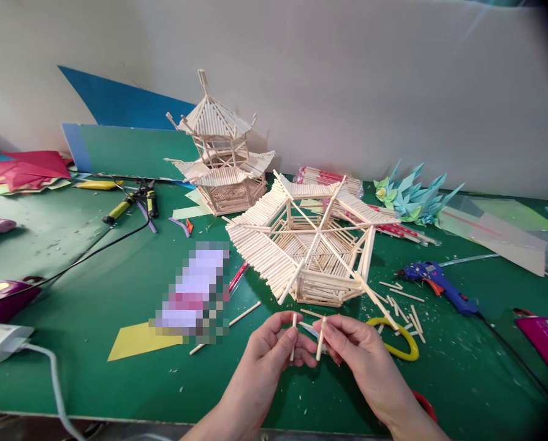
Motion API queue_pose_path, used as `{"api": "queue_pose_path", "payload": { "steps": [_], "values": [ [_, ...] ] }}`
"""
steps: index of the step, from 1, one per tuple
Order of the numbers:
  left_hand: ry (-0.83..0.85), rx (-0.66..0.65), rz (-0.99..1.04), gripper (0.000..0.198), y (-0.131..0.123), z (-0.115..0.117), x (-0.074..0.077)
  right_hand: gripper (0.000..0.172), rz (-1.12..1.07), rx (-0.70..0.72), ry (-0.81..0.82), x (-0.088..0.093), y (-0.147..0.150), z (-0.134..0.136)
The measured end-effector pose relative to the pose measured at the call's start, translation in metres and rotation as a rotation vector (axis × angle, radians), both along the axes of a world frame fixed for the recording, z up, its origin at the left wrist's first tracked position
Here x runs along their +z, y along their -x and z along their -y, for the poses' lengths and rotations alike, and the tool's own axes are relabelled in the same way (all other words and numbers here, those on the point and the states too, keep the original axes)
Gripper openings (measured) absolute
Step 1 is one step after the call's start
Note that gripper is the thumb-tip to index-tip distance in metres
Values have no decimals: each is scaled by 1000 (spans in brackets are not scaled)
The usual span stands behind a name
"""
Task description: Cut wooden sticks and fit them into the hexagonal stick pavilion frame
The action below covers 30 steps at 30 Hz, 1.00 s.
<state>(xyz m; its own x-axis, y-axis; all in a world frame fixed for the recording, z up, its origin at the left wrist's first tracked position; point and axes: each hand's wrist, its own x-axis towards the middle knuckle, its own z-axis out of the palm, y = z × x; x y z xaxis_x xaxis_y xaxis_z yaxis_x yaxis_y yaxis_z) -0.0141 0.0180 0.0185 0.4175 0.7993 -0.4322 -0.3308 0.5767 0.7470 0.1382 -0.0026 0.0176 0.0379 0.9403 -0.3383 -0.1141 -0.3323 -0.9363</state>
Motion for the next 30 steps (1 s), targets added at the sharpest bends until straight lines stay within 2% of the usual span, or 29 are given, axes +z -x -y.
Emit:
{"api": "queue_pose_path", "payload": {
  "steps": [4,8,12,18,23,30],
  "values": [
    [-67,28,-43,15,-5,1,1,24,-3,4,-10,1,3,-2],
    [3,42,-33,16,-10,2,5,26,-82,19,-35,-2,5,-3],
    [56,56,-41,19,-13,4,10,26,-8,36,-96,-4,5,-2],
    [95,55,-11,19,-15,7,14,17,55,-9,-190,-8,5,1],
    [117,48,29,20,-15,7,13,12,-11,2,-196,-8,4,0],
    [142,11,117,17,-16,8,13,13,-133,89,-172,0,0,1]
  ]
}}
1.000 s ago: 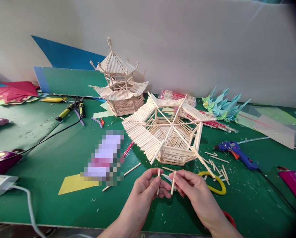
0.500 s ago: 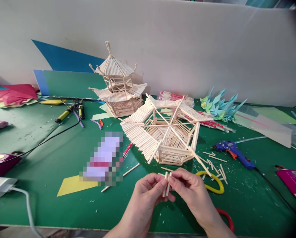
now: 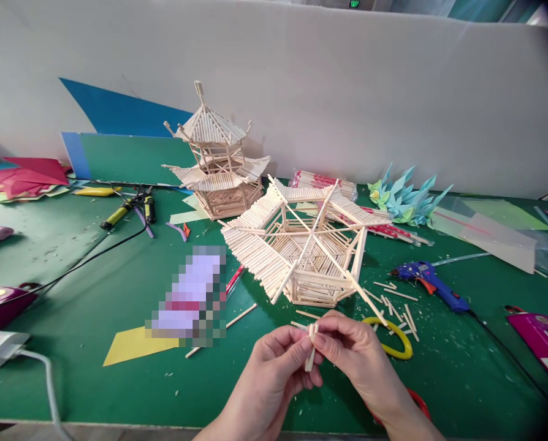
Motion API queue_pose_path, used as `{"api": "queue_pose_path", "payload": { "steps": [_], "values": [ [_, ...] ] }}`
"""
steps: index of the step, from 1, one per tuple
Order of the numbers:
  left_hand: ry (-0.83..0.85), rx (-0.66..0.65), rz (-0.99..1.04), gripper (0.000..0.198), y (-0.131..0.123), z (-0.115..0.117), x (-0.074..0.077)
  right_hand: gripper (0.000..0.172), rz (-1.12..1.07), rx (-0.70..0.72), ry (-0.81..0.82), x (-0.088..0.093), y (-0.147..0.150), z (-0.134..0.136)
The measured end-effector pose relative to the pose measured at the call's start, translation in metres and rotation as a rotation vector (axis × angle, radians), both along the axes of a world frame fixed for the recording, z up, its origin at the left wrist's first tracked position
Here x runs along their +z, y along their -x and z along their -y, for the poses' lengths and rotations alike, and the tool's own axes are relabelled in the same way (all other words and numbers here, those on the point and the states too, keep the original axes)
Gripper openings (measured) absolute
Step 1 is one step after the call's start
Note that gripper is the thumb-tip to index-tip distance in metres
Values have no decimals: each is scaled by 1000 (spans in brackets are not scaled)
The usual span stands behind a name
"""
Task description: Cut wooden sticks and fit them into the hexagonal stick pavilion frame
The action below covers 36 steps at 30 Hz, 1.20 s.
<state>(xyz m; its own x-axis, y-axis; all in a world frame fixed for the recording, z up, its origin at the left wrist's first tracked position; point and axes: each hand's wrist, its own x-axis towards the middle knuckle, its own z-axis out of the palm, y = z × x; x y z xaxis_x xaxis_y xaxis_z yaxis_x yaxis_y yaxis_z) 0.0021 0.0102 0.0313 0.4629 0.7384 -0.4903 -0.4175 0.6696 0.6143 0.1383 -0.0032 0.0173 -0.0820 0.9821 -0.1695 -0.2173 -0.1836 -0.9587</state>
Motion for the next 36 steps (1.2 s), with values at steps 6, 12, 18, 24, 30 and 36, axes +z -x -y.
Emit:
{"api": "queue_pose_path", "payload": {
  "steps": [6,12,18,24,30,36],
  "values": [
    [-44,19,-60,19,-1,0,5,16,95,12,-34,2,-3,-2],
    [-107,-62,-205,21,2,-2,9,17,111,38,-17,9,-5,-3],
    [-154,-88,-262,22,2,-4,11,16,201,31,-43,8,-8,-4],
    [-168,-83,-259,23,1,-3,11,15,240,8,-63,2,-9,-2],
    [-159,-77,-258,21,0,-4,10,14,122,-29,-12,7,-4,-4],
    [-128,-106,-198,21,0,-8,7,21,-26,-114,117,3,3,-11]
  ]
}}
